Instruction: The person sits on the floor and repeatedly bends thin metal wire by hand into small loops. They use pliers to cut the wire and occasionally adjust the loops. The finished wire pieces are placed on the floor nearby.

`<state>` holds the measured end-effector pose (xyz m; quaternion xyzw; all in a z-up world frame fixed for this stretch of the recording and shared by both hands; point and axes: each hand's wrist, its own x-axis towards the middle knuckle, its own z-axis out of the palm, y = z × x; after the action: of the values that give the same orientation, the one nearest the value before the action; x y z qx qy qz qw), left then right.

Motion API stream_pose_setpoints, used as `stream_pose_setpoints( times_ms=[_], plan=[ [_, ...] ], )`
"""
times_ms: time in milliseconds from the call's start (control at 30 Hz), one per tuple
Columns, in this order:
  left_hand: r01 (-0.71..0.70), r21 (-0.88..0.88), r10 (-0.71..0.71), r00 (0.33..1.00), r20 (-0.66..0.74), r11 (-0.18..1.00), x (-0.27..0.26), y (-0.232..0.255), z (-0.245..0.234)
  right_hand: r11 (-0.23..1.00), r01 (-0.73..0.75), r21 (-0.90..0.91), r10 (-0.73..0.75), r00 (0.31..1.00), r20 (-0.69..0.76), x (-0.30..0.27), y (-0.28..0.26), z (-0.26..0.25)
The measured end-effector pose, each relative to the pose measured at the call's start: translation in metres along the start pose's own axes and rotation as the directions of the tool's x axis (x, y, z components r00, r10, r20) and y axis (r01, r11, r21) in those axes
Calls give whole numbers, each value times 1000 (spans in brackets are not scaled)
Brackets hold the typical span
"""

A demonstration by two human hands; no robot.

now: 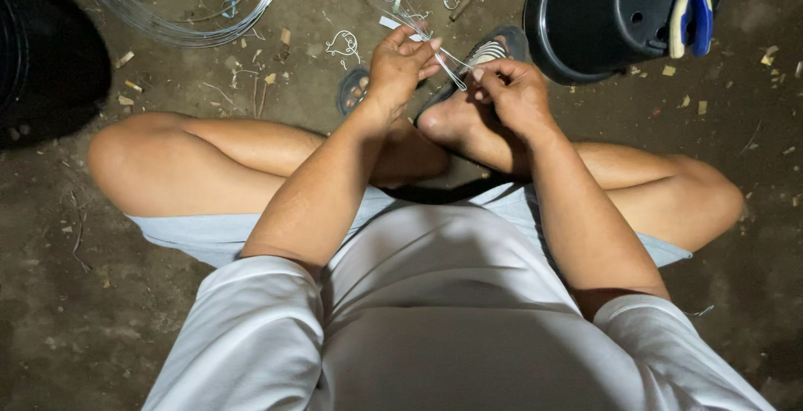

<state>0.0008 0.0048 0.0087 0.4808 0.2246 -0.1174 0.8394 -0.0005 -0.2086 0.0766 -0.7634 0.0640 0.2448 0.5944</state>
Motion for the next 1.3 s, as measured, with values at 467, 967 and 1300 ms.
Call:
stream_pose_setpoints(
  times_ms=[467,967,1300],
  plan=[
    [-64,161,52,996,74,985,4,-3,6,951,222,-214,-213,975,65,-1,5,3],
    [-45,104,52,997,-64,994,14,3,-13,997,41,-60,-27,978,207,-3,-1,-23],
    [-185,162,210,966,-150,969,46,13,-46,944,-17,-330,42,997,69,-80,-33,-169]
  ],
)
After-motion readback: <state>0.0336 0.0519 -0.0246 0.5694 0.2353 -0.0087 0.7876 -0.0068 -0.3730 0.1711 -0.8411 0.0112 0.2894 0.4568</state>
